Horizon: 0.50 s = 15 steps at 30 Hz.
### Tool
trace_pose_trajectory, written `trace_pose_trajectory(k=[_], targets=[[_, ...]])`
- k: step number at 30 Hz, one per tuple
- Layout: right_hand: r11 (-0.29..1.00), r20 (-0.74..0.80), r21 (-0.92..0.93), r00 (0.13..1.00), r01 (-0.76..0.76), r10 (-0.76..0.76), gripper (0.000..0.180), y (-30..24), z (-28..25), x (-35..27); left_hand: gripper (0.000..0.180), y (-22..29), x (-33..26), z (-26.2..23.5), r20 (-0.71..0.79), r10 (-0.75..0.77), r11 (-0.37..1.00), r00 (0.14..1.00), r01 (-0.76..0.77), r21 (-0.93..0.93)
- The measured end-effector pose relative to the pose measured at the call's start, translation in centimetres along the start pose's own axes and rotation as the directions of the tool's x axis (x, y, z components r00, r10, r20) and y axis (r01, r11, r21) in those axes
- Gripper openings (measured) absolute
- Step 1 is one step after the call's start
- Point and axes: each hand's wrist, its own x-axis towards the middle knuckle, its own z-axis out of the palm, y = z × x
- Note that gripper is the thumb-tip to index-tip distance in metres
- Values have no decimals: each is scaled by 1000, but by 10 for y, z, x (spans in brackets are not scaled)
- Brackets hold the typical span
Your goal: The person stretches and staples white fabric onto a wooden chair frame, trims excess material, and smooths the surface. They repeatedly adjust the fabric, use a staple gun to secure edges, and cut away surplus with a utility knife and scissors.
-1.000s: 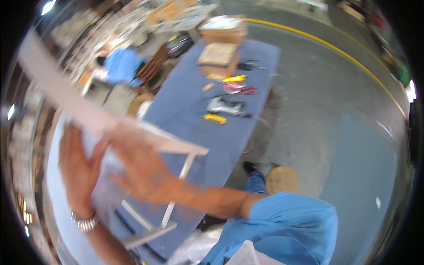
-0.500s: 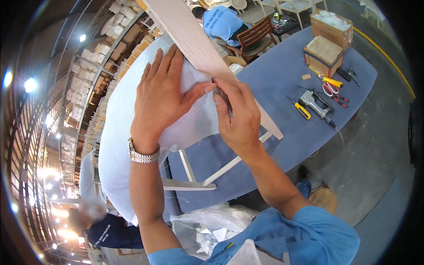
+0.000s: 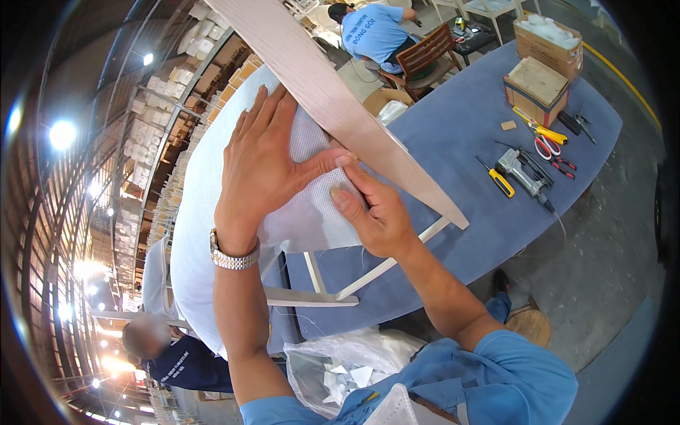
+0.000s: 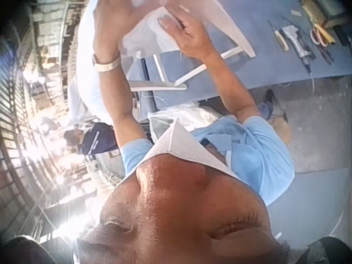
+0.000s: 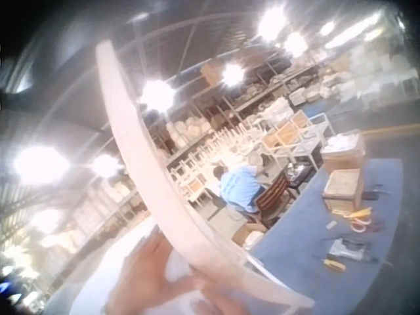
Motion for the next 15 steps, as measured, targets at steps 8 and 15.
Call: trace_pose_trajectory(k=[8,15], targets=[[549,301,736,918,-396,259,50,44,1,-7,99,13,27,-6,249,-109,986,962,137,-94],[982,55,185,998,-37,27,47,23,-15,-5,97,17,20,4,203,-242,963,949,260,-66]])
